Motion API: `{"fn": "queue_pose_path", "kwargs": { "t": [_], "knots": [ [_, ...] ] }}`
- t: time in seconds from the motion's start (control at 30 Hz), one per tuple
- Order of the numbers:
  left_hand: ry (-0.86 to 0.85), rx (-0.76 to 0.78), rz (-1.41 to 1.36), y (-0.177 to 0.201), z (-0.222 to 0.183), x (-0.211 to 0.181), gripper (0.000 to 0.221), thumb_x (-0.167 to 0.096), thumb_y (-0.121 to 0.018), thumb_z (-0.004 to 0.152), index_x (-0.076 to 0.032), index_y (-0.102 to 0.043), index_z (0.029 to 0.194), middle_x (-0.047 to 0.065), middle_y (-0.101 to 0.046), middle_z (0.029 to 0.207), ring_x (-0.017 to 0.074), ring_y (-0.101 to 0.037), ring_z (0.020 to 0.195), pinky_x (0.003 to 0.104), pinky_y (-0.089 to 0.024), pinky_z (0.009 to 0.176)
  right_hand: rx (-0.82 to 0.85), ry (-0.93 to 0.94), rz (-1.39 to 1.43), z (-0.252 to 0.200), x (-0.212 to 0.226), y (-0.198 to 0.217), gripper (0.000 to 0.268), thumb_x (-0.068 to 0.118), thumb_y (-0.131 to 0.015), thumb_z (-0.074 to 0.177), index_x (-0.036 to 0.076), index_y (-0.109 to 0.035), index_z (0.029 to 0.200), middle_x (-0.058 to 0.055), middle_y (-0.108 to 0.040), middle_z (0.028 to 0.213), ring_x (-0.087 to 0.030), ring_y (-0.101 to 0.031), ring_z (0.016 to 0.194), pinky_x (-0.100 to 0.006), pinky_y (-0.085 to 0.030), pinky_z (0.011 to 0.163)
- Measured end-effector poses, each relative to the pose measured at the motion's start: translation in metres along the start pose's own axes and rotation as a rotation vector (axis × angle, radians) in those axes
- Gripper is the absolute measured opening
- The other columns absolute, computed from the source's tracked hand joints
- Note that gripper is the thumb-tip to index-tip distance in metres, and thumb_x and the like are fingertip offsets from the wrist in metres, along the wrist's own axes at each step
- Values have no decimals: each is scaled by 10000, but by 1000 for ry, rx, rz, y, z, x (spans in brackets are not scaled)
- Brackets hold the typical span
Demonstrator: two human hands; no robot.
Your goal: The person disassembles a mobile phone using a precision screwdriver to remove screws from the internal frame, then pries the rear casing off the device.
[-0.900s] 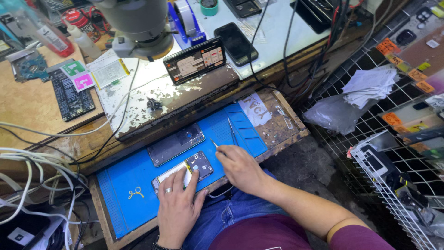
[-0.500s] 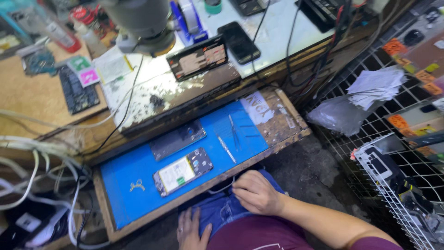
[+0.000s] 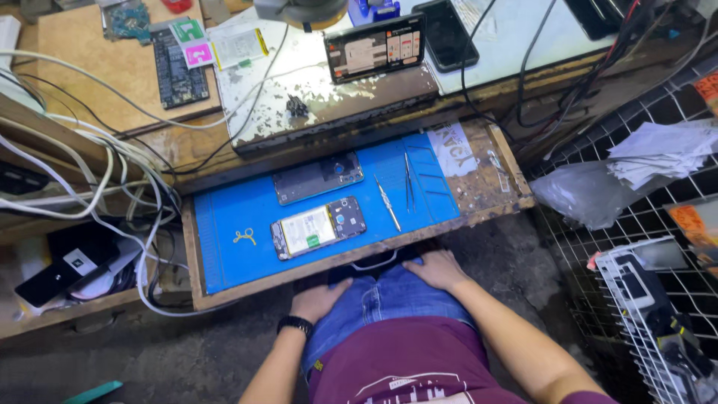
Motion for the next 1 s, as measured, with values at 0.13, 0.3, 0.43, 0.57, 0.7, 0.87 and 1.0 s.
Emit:
{"fn": "queue_pose_path", "kwargs": {
  "t": [0.13, 0.3, 0.43, 0.57, 0.7, 0.87, 1.0],
  "knots": [
    [-126, -158, 19, 3, -3, -8, 862, -692, -545, 869, -142, -394, 1516, 238, -503, 1469, 425, -499, 1321, 474, -420, 1040, 136, -52, -163, -19, 3, -11, 626, 614, -522, 962, 105, -671, 1295, -139, -642, 1397, -327, -549, 1352, -458, -386, 1191],
    [6, -52, 205, -10, -53, -20, 639, -553, -516, 976, -75, -622, 1385, 218, -642, 1391, 391, -586, 1307, 500, -415, 1133, -223, 351, -206, -75, 39, -9, 587, 451, -599, 903, 47, -637, 1328, -200, -541, 1440, -446, -445, 1333, -568, -328, 1072],
    [-606, -96, -71, 42, -97, -89, 543, -358, -695, 887, 6, -638, 1285, 248, -628, 1327, 416, -589, 1217, 476, -450, 1033, -275, 516, -170, -86, 49, 7, 487, 380, -661, 846, 44, -705, 1195, -196, -609, 1344, -445, -510, 1270, -525, -406, 1029],
    [-592, -172, -355, 125, -143, -90, 351, -246, -700, 920, -27, -691, 1194, 153, -734, 1199, 311, -705, 1120, 376, -535, 965, -152, 626, 95, -95, 63, 23, 292, 218, -668, 923, 48, -706, 1157, -140, -683, 1263, -340, -647, 1169, -442, -501, 1003],
    [-499, -689, -134, 220, -130, -85, 205, -156, -700, 960, -16, -707, 1110, 159, -714, 1058, 341, -692, 1013, 413, -536, 875, -438, 839, 130, -112, 120, 113, 224, 109, -711, 882, 31, -706, 1092, -135, -703, 1151, -323, -674, 1076, -425, -527, 920],
    [-568, -780, 170, 246, -77, -91, 98, -114, -721, 972, -58, -743, 1049, 127, -685, 981, 352, -651, 941, 459, -506, 818, -611, 771, 176, -100, 141, 175, 178, 48, -724, 931, 23, -698, 1105, -124, -703, 1123, -305, -690, 1050, -413, -549, 888],
    [-560, -776, 311, 246, -38, -98, 77, -128, -746, 924, -83, -762, 985, 112, -673, 946, 337, -635, 907, 459, -494, 784, -659, 670, 191, -62, 146, 185, 175, 64, -722, 955, 15, -689, 1120, -128, -679, 1140, -319, -668, 1063, -418, -541, 915]
  ]
}}
Point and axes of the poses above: each hand's wrist, its own z-axis towards the middle knuckle, its own y-axis out of the back of the hand, x = y × z, the point moved 9 cm from there along z, towards the middle knuckle
